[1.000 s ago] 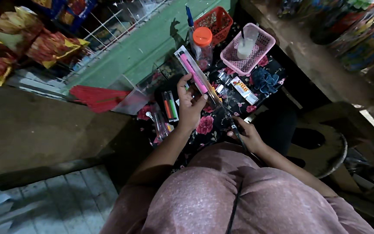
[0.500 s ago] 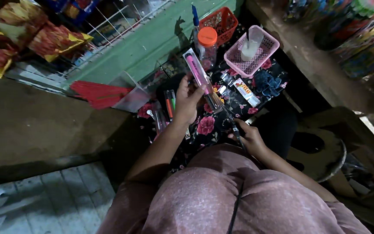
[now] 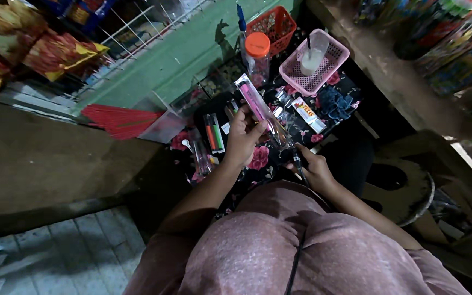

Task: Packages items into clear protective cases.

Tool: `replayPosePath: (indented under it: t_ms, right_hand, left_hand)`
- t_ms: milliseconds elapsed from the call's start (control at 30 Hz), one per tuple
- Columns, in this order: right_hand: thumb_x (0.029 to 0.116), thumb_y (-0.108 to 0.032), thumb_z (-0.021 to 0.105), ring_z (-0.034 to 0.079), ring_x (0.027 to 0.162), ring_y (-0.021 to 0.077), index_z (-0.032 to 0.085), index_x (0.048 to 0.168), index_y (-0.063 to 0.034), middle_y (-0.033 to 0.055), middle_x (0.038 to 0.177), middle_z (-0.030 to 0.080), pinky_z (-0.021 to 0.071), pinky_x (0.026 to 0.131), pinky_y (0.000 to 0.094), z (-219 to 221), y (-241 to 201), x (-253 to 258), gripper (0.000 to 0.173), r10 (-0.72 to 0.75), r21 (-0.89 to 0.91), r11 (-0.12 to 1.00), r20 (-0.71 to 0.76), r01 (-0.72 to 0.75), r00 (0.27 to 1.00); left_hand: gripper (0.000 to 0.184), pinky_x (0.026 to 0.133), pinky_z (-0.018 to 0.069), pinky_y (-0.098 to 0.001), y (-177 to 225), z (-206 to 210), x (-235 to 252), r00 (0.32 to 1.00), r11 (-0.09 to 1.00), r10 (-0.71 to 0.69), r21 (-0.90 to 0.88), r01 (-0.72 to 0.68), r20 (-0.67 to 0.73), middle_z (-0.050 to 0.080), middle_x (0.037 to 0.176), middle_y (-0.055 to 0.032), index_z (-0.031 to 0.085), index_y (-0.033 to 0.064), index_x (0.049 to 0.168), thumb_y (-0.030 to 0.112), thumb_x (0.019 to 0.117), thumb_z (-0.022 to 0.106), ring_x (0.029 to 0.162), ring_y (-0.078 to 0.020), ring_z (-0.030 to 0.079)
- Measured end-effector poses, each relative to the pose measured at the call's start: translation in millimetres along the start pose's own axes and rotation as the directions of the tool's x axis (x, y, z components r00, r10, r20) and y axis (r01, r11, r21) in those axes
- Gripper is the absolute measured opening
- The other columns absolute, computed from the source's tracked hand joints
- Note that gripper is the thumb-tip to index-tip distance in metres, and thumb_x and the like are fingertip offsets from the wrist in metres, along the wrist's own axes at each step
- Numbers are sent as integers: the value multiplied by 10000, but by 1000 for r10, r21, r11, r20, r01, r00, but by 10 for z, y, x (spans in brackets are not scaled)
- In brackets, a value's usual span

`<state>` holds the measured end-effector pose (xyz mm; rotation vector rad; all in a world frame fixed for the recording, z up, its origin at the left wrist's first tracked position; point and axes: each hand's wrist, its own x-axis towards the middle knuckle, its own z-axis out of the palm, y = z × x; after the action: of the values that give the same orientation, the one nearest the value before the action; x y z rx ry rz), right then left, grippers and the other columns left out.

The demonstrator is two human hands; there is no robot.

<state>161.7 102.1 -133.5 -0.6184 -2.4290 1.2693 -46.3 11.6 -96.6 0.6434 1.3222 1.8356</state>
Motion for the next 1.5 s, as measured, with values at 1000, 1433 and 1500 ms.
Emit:
replayPosePath:
  t_ms: [1000,1433,1500]
  right_hand:
    - [900,-114,748,712,1031,349,491,1417,69,245,1142,700,557,935,530,14,103,145,606,156,-24,988,72,-155,985]
    - [946,-85,685,733,903,325,553,1356,84,235,1032,721,588,858,496,260,342,100,463,185,47,981,90,-190,979]
    - [943,-92,694,732,897,319,557,1356,68,226,1032,721,589,854,494,284,370,101,463,204,49,976,105,-210,973]
  left_hand:
    - [477,737,602,-298,-297,82,-266,980,977,-196,97,191,47,646,1153,-43,411,105,1406,30,981,613,907,-122,685]
    - [479,726,612,-351,-581,-17,-199,969,966,-247,74,248,-29,622,1125,-104,422,45,1378,-25,955,635,912,-179,682]
    - [467,728,612,-357,-610,-37,-202,963,960,-267,84,269,-36,617,1128,-101,420,54,1369,-21,959,632,911,-182,680]
